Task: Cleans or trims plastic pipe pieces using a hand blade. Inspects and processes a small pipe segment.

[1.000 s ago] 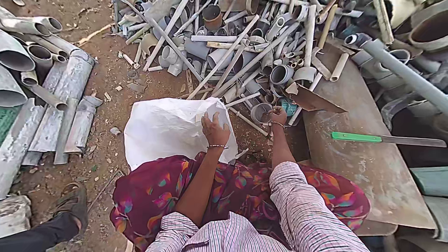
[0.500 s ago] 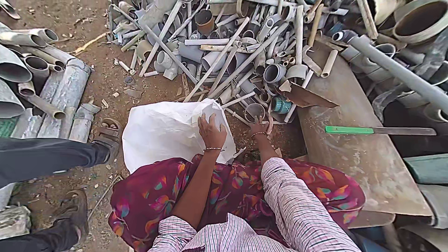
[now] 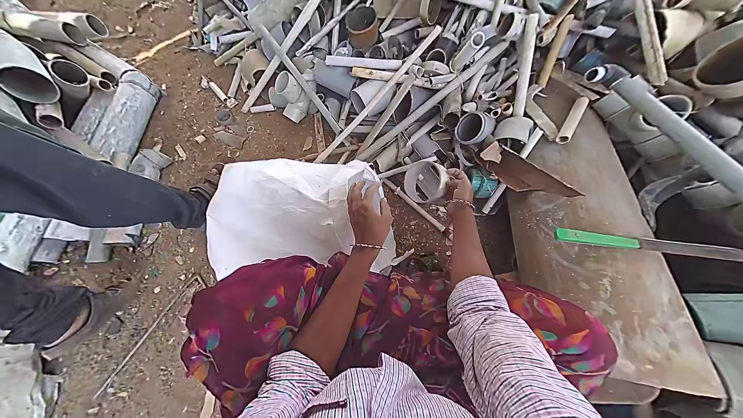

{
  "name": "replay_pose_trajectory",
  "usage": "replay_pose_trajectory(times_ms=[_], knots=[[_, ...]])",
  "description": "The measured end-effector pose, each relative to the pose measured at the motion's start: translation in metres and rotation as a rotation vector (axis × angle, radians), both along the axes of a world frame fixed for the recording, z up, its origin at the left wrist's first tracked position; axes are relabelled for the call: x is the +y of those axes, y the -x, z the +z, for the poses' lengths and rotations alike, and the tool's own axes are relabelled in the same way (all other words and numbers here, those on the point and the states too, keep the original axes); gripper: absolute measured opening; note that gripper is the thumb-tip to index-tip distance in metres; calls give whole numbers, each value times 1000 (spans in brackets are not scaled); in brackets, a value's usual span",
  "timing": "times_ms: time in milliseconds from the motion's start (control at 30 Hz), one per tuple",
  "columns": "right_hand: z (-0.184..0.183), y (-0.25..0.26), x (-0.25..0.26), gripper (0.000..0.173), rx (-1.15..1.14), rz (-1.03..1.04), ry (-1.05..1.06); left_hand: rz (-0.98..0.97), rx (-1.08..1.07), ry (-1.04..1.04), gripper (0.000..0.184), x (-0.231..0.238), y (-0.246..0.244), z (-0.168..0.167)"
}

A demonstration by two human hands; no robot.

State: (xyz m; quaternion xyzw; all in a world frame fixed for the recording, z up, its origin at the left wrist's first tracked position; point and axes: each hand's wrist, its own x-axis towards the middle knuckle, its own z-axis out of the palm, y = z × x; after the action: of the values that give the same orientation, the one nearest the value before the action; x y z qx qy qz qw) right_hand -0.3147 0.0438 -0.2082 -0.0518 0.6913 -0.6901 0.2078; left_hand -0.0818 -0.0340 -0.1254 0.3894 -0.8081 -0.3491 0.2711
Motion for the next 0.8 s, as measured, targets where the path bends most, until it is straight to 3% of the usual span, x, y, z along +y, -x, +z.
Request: replay_pose_trajectory(times_ms=[67, 133, 300, 400, 500, 600, 700, 800], knots=[[8, -7, 0, 32, -85, 15, 189, -40, 44, -31, 36, 3, 0, 1], [16, -18, -4, 30, -65, 95, 236, -84, 56, -111, 41, 4, 2, 1], [54, -54, -16, 30, 61, 367, 209, -155, 35, -367, 85, 6, 1, 0], [80, -78, -21, 29, 147, 488, 143, -154, 167, -371, 72, 9, 1, 4], [93, -102, -21, 32, 184, 572, 146, -135, 425, -686, 42, 11, 3, 11], [105, -131, -16, 38, 213, 650, 36, -105, 673, -1016, 53, 8, 3, 10], [116, -133, -7, 51, 537, 759, -177, -33, 878, -1131, 54, 2, 4, 14], [130, -110, 25, 57, 728, 600, -378, 85, 959, -1197, 43, 0, 5, 18]])
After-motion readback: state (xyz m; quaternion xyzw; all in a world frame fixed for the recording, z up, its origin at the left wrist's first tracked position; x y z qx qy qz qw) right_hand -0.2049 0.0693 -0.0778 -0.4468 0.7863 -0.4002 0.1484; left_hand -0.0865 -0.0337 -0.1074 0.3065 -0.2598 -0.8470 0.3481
